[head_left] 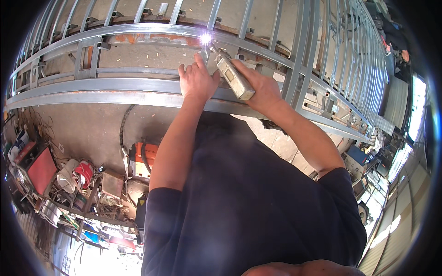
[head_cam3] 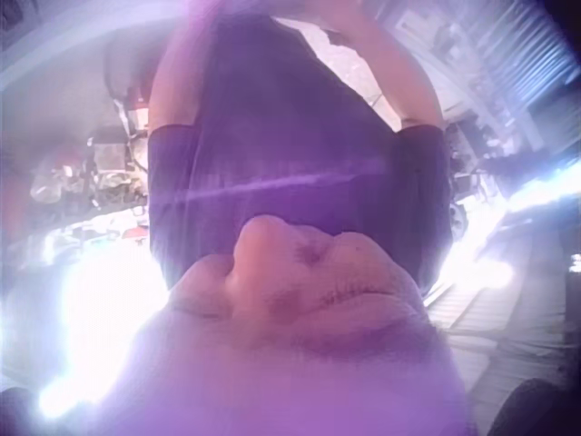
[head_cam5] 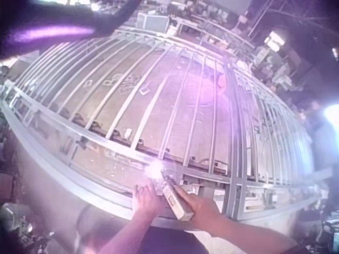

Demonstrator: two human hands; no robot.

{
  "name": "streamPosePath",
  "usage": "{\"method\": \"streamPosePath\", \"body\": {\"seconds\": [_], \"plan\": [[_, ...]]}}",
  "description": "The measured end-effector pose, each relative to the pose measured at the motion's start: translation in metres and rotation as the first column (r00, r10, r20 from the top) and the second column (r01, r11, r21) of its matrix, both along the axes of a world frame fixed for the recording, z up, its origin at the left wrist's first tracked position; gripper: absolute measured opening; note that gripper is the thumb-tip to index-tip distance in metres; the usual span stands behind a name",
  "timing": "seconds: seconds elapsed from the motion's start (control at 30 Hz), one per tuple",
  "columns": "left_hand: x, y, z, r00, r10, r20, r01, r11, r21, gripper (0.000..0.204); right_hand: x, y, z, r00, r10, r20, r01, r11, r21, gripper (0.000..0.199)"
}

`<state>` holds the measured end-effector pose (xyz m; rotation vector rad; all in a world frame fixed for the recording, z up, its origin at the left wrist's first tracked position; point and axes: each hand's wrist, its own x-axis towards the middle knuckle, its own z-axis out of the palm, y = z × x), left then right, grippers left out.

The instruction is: The person welds a metal frame structure using a handheld welding torch. They position metal bars, apply welds at joints, and move along the frame to complete multiple welds. The person adjusts the frame and continues welding different sections.

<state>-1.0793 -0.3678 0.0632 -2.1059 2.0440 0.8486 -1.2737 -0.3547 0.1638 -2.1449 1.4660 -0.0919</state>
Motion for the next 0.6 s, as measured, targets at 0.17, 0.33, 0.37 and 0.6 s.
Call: {"method": "streamPosePath", "body": {"seconds": [0.17, 0.33, 0.37, 0.6], "plan": [[-0.001, 0.001, -0.007, 1.000, 0.004, 0.010, -0.003, 0.999, -0.032, 0.097, 0.005, -0.001, 0.006, 0.997, -0.057, -0.047, 0.060, 0.996, 0.067, 0.095], [0.000, 0.002, -0.008, 1.000, 0.009, 0.006, -0.009, 0.999, -0.042, 0.097, 0.005, 0.000, 0.008, 0.996, -0.067, -0.055, 0.071, 0.995, 0.069, 0.094], [0.000, 0.001, -0.007, 1.000, 0.007, 0.002, -0.007, 1.000, -0.020, 0.098, 0.004, 0.000, 0.007, 0.997, -0.056, -0.049, 0.059, 0.997, 0.052, 0.095], [0.001, -0.001, -0.002, 1.000, 0.004, 0.008, -0.004, 1.000, 0.019, 0.098, 0.000, 0.001, 0.008, 0.999, -0.035, -0.016, 0.035, 0.999, 0.011, 0.093]]}}
